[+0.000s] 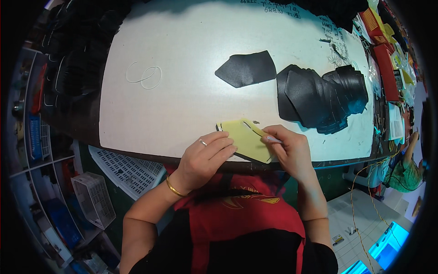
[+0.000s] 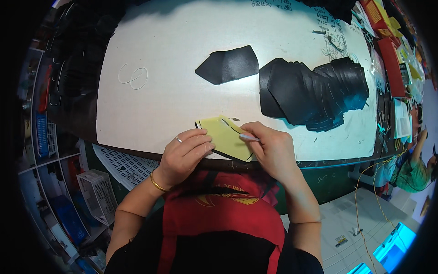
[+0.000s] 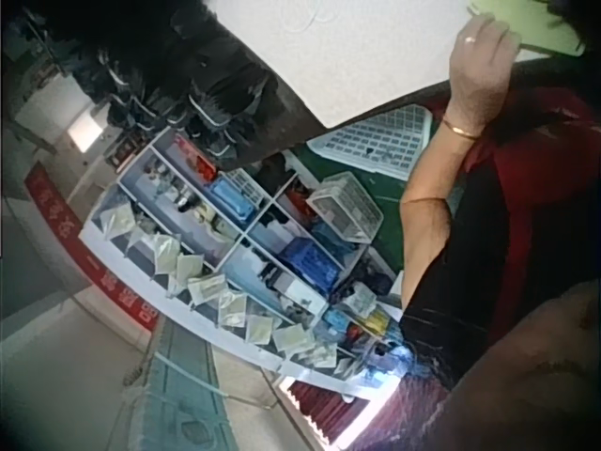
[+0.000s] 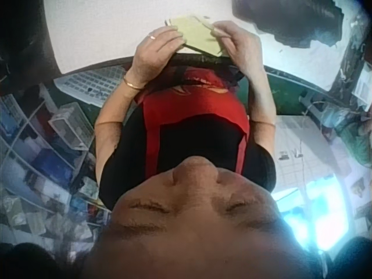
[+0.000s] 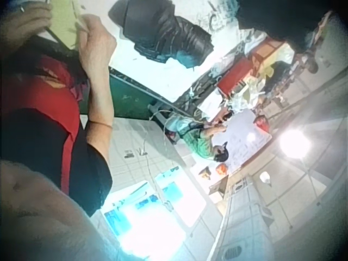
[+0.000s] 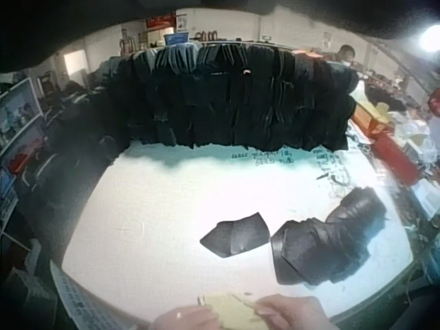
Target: The person places a template over black fabric pieces one by one, marks lines on them using a pen, and stacks the marked pieces together by hand.
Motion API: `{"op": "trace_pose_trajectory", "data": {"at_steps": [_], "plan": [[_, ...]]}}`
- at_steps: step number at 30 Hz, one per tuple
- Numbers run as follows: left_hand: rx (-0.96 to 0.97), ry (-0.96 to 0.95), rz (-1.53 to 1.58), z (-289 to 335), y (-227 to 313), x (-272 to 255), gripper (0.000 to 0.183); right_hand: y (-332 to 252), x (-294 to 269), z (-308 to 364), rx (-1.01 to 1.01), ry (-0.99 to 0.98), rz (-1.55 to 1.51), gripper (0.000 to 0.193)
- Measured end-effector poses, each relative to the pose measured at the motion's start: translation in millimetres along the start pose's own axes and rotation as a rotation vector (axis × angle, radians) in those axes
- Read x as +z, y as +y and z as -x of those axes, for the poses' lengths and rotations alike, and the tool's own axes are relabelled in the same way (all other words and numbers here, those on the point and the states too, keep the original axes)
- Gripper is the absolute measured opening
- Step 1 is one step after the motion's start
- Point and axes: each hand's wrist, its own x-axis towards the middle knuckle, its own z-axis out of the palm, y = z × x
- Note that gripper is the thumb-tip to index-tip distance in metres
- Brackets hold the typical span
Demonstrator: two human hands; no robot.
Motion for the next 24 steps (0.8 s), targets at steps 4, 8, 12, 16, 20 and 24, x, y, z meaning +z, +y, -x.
{"op": "trace_pose_trajectory", "data": {"at_steps": [4,8,12,16,20,24], "plan": [[0.005,-0.008,-0.002,0,-1,-1,0.026,-1,1,-3,-0.075,-0.013,0.047,0.015],[0.009,-0.047,-0.05,-5,-2,-2,0.029,-2,-1,-4,-0.04,-0.029,0.07,0.016],[0.017,-0.162,-0.12,-18,6,-14,0.035,8,-15,-7,0.056,-0.03,-0.059,0.019],[0.032,-0.332,-0.23,-30,14,-23,0.041,12,-12,2,-0.013,0.037,0.021,0.028],[0.141,-0.323,-0.268,-29,17,-20,0.04,4,-10,9,-0.08,0.081,0.144,0.025],[0.093,-0.326,-0.354,-22,32,-11,0.044,2,-21,2,-0.251,0.256,0.301,0.011]]}}
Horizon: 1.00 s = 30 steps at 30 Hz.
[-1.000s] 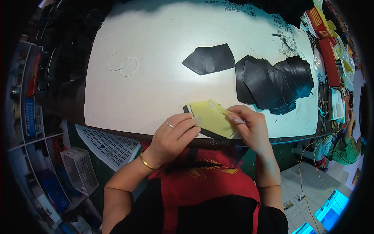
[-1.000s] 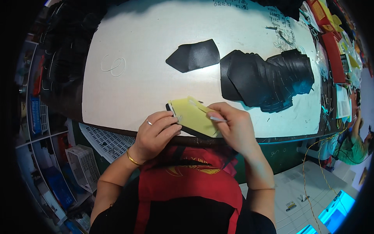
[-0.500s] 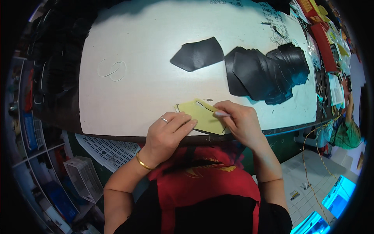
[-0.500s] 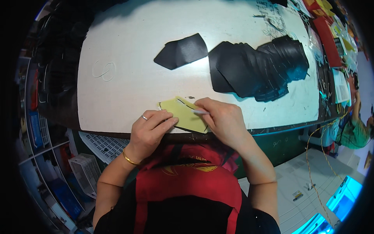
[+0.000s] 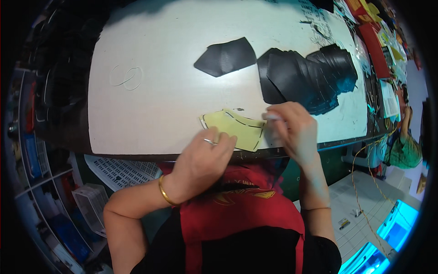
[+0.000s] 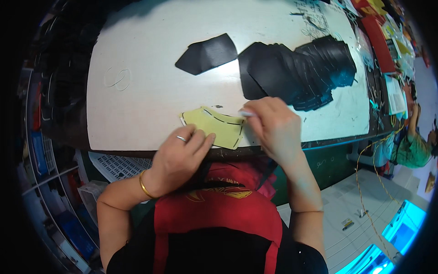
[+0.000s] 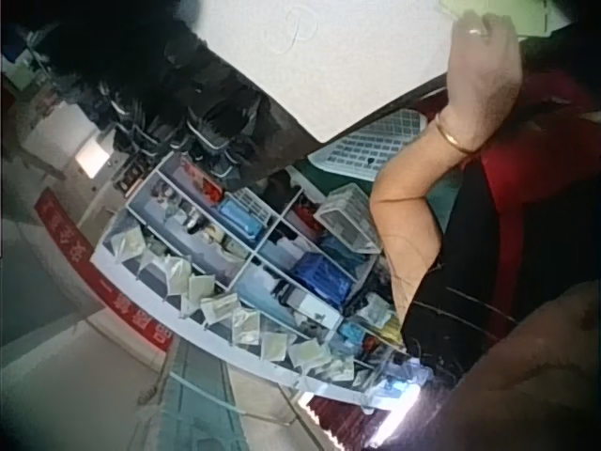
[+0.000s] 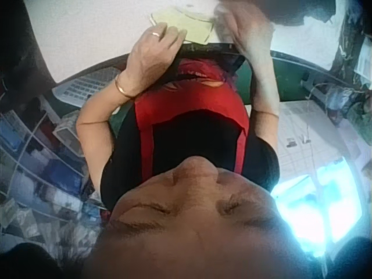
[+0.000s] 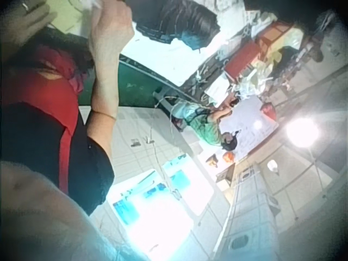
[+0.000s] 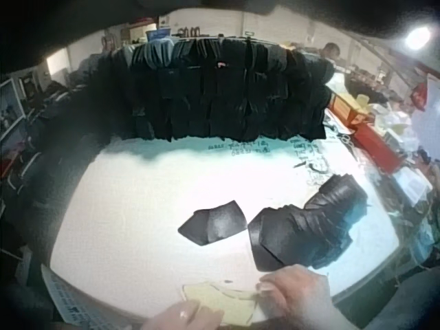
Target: The person places a template over black fabric pieces one by one, marks lines on them using a pen, and stacks the marked pieces together by hand.
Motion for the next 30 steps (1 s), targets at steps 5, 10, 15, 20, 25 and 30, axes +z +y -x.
{"op": "trace_pose_trajectory", "data": {"at_steps": [5,10,15,20,25,30], "plan": [[0.055,0.002,-0.01,4,16,8,0.038,-22,-10,-28,-0.034,-0.055,-0.035,0.025],[0.095,0.086,-0.029,16,16,19,0.037,-58,30,-62,-0.14,-0.478,-0.172,0.031],[0.065,0.062,-0.043,15,16,19,0.039,-55,57,-85,-0.414,-0.065,0.093,0.014],[0.082,0.079,-0.009,13,15,16,0.04,-30,17,-57,-0.08,-0.177,-0.178,0.015],[0.093,0.068,-0.005,11,15,16,0.037,-20,19,-36,-0.088,-0.129,-0.147,0.019],[0.066,0.07,-0.05,13,16,18,0.032,-2,-14,-6,-0.06,-0.027,0.034,0.019]]}}
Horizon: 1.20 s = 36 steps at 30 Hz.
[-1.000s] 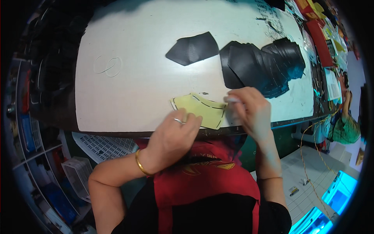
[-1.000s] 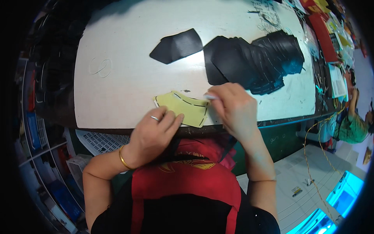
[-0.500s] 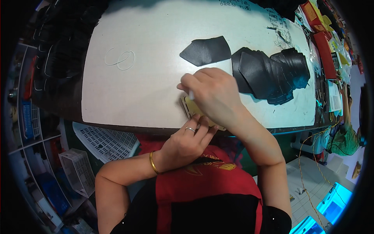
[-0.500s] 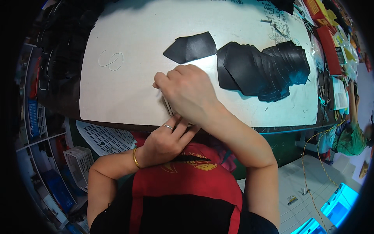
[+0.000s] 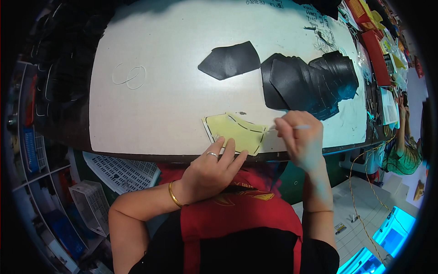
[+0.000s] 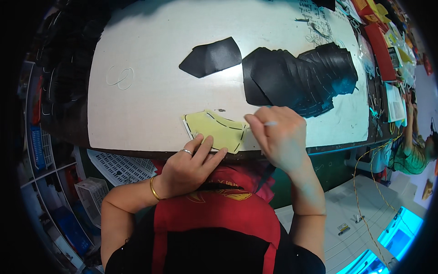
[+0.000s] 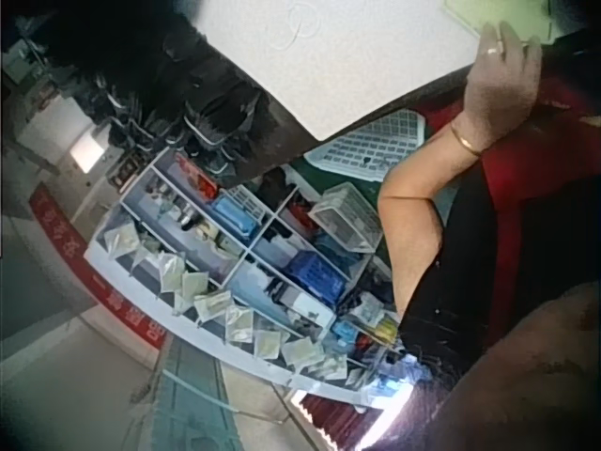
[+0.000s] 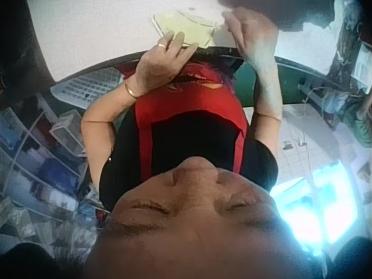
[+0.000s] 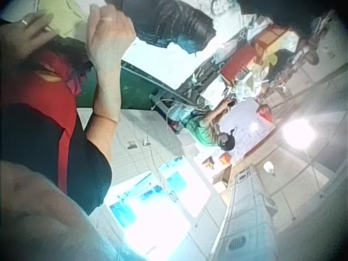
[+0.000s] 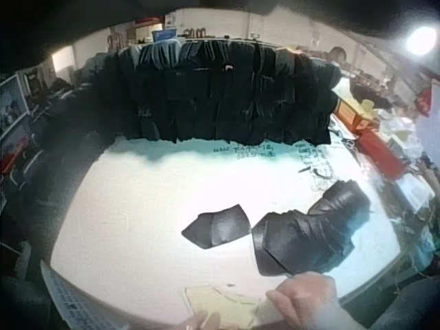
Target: The person places a template over black fabric pieces one by one, marks lines on them using a pen, and stacks the marked pieces together by hand.
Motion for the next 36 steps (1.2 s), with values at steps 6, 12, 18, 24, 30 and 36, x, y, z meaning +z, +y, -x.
{"op": "trace_pose_trajectory", "data": {"at_steps": [6,12,18,24,30,36], "plan": [[-0.017,0.038,-0.031,-14,-4,3,0.031,-28,16,35,-0.124,-0.006,0.035,0.024],[-0.018,0.044,-0.019,-17,-7,1,0.029,-22,-9,4,0.21,0.123,-0.404,0.011],[0.001,0.025,0.05,-22,-22,-1,0.026,-19,21,-7,0.208,-0.327,0.028,0.017],[-0.069,0.3,0.08,-71,-82,17,0.039,34,-9,-21,0.457,0.14,-0.002,0.013],[-0.175,-0.047,0.114,-33,-75,-3,0.036,33,-21,-5,0.376,0.39,-0.138,0.013],[-0.116,0.221,0.241,2,-49,0,0.02,-2,22,-15,0.299,-0.102,-0.439,0.016]]}}
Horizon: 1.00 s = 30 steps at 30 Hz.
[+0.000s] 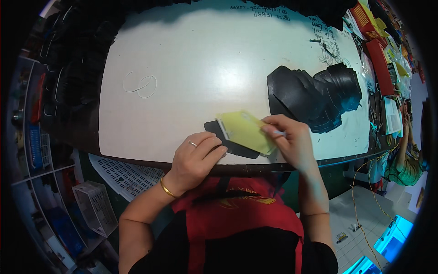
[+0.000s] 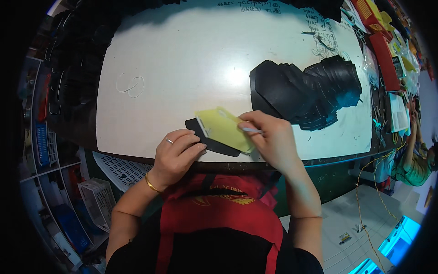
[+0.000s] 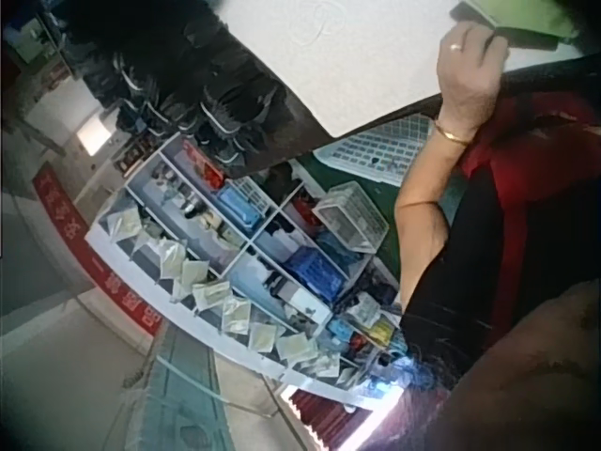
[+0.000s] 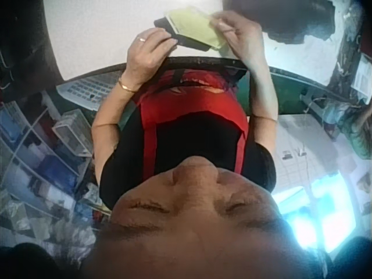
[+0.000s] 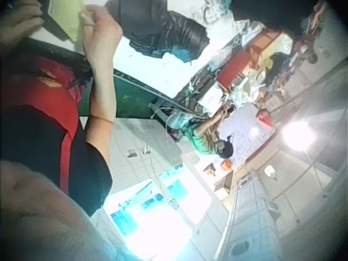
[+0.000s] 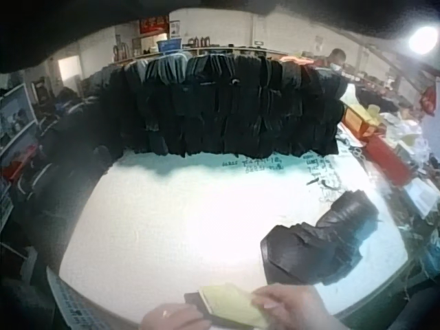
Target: The person places a template over black fabric pieces one by one, marks lines on them using a pen, and stacks the marked pieces together by hand.
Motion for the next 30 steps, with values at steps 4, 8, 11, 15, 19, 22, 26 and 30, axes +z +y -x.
{"op": "trace_pose_trajectory", "data": {"at_steps": [4,8,11,15,19,22,26,30], "plan": [[-0.13,0.101,0.102,4,0,9,0.025,2,14,-11,-0.023,-0.124,0.096,0.017],[-0.131,0.118,0.12,6,-2,11,0.02,7,23,-10,-0.092,-0.092,0.126,0.016],[-0.132,0.121,0.102,6,-2,10,0.019,-1,29,-8,-0.132,-0.071,0.19,0.015],[-0.185,0.007,0.098,-4,2,0,0.022,1,25,-5,-0.129,-0.055,0.215,0.018],[-0.134,-0.157,-0.04,-17,2,-11,0.032,2,6,-5,0.068,-0.145,0.12,0.024],[-0.087,-0.256,-0.101,-26,7,-18,0.038,5,8,5,-0.023,-0.08,0.211,0.026],[-0.006,-0.354,-0.157,-26,14,-20,0.041,0,5,8,-0.173,-0.016,0.406,0.021],[0.027,-0.366,-0.189,-22,23,-16,0.042,-7,-5,-7,-0.329,0.241,0.446,0.011]]}}
